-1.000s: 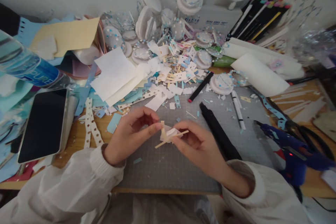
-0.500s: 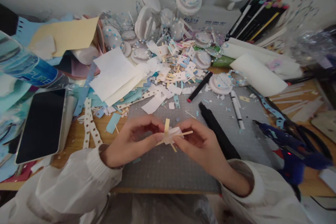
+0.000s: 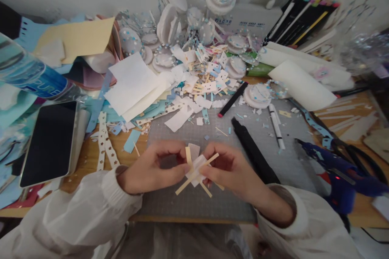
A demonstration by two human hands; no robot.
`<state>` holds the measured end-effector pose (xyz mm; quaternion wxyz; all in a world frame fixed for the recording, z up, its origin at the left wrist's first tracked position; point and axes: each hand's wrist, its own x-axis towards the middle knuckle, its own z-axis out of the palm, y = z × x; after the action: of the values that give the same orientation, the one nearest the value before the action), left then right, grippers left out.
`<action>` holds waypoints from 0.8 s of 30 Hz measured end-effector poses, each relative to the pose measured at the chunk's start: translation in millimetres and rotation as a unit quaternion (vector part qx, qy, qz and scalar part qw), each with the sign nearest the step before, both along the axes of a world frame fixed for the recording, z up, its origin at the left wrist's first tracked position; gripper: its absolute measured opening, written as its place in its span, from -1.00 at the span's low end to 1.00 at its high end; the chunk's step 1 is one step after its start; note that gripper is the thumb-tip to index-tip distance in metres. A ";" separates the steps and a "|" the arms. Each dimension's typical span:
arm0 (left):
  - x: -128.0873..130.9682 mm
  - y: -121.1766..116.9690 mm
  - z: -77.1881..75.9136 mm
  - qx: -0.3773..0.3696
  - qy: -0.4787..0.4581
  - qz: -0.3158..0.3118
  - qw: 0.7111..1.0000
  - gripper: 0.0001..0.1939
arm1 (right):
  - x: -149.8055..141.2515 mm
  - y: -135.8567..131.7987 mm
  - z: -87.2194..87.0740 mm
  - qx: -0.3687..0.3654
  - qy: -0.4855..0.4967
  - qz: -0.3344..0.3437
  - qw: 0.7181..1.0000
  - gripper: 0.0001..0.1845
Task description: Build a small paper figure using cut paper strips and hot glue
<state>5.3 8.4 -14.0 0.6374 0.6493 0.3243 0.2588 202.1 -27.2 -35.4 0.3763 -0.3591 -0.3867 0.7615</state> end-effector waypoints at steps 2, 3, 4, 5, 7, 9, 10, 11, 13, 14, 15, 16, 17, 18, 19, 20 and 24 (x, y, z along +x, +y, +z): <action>0.9 -0.1 0.2 -0.007 0.000 0.003 1.000 -0.79 | -0.6 -0.1 0.2 -0.001 0.005 0.001 1.000 -0.77; 1.3 -0.2 0.3 -0.010 -0.002 0.004 1.000 -0.79 | -0.8 -0.1 0.3 -0.003 0.003 0.001 1.000 -0.77; 1.9 -0.2 0.4 -0.011 -0.004 0.004 1.000 -0.78 | -1.1 -0.2 0.3 -0.004 0.002 0.001 1.000 -0.76; 2.4 -0.3 0.4 -0.010 -0.005 0.006 1.000 -0.78 | -1.4 -0.2 0.3 -0.003 0.001 0.003 1.000 -0.75; 3.5 -0.6 0.2 -0.005 -0.006 0.008 1.000 -0.78 | -1.7 -0.3 0.0 0.000 0.000 0.005 1.000 -0.75; 4.0 -1.0 -0.1 -0.003 -0.009 0.009 1.000 -0.78 | -1.7 -0.2 0.0 0.004 -0.002 0.001 1.000 -0.74; 3.9 -1.1 -0.2 -0.003 -0.012 0.008 1.000 -0.79 | -1.5 -0.1 0.2 0.007 -0.004 -0.004 1.000 -0.74; 3.5 -1.0 -0.3 -0.004 -0.014 0.009 1.000 -0.80 | -1.2 0.1 0.7 0.012 -0.008 -0.010 1.000 -0.74; 2.3 -0.3 -0.3 -0.013 -0.015 0.022 1.000 -0.85 | -0.5 0.6 2.3 0.030 -0.023 -0.025 0.999 -0.74; 1.6 0.3 -0.2 -0.023 -0.015 0.036 0.999 -0.86 | -0.2 0.8 3.5 0.045 -0.035 -0.030 0.998 -0.74; 1.0 1.0 -0.2 -0.036 -0.014 0.055 0.998 -0.85 | 0.1 0.9 4.7 0.063 -0.051 -0.035 0.996 -0.75; 0.6 1.7 -0.4 -0.048 -0.012 0.076 0.996 -0.84 | 0.2 0.9 5.8 0.082 -0.068 -0.042 0.993 -0.77; 0.5 2.2 -0.7 -0.056 -0.012 0.101 0.993 -0.82 | 0.2 0.9 6.9 0.102 -0.084 -0.050 0.990 -0.79; 0.5 2.6 -1.2 -0.061 -0.015 0.127 0.990 -0.80 | 0.1 0.8 7.7 0.119 -0.098 -0.059 0.986 -0.82; 0.8 2.7 -1.9 -0.059 -0.020 0.155 0.986 -0.79 | -0.2 0.7 8.2 0.133 -0.109 -0.070 0.983 -0.84; 1.1 2.5 -2.5 -0.047 -0.025 0.183 0.982 -0.80 | -0.5 0.6 8.6 0.144 -0.118 -0.081 0.979 -0.86; 1.5 0.1 -4.7 0.022 -0.051 0.242 0.969 -0.83 | -1.2 0.6 8.8 0.161 -0.133 -0.101 0.973 -0.89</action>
<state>6.8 8.5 -18.7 0.5568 0.5514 0.4328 0.4456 200.8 -26.5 -26.5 0.4495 -0.4295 -0.5122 0.5927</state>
